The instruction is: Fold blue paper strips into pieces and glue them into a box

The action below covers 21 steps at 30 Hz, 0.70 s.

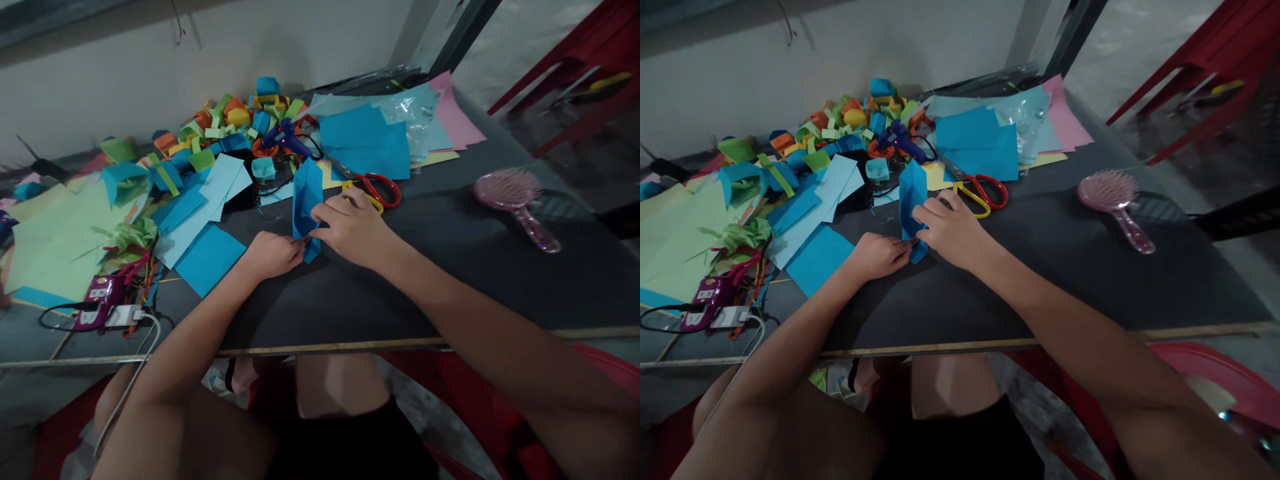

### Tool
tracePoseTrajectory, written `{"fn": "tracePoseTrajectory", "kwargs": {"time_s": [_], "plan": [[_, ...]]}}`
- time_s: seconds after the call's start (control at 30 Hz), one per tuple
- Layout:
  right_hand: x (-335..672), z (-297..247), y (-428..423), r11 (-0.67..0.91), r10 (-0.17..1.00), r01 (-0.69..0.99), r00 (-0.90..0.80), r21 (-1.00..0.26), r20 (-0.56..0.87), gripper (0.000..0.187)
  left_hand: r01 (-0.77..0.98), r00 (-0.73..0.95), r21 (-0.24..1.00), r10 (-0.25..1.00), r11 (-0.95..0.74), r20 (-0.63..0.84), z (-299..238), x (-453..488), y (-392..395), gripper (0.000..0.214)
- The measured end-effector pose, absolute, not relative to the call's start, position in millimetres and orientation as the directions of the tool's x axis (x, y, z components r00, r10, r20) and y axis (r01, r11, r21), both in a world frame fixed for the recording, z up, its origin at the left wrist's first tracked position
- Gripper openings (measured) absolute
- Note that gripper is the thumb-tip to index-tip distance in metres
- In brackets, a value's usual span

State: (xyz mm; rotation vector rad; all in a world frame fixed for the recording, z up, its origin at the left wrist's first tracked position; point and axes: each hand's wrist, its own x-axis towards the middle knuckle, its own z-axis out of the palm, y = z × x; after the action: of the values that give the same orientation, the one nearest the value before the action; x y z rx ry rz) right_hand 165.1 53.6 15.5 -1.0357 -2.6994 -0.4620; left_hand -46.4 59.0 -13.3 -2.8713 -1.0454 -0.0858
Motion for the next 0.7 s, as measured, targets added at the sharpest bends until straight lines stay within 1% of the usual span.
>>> {"fn": "tracePoseTrajectory", "kwargs": {"time_s": [0.07,0.17,0.3,0.57,0.7], "plan": [[163,15,54,0.695,0.652,0.694,-0.719,0.187,0.242,0.041,0.646,0.763,-0.049,0.641,-0.762,0.083,-13,-47,59,0.043],[161,14,56,0.676,0.716,0.728,-0.685,0.113,0.136,0.034,0.638,0.768,-0.025,0.635,-0.769,0.081,-12,-47,60,0.043],[161,15,53,0.633,0.771,0.772,-0.635,0.048,0.044,0.032,0.635,0.771,-0.015,0.633,-0.772,0.072,-11,-46,60,0.045],[161,18,47,0.574,0.818,0.817,-0.570,0.047,-0.078,0.037,0.626,0.780,-0.063,0.622,-0.778,0.068,-14,-48,59,0.044],[157,24,39,0.526,0.841,0.848,-0.508,0.065,-0.185,0.044,0.617,0.786,-0.074,0.610,-0.784,0.096,-16,-49,59,0.045]]}}
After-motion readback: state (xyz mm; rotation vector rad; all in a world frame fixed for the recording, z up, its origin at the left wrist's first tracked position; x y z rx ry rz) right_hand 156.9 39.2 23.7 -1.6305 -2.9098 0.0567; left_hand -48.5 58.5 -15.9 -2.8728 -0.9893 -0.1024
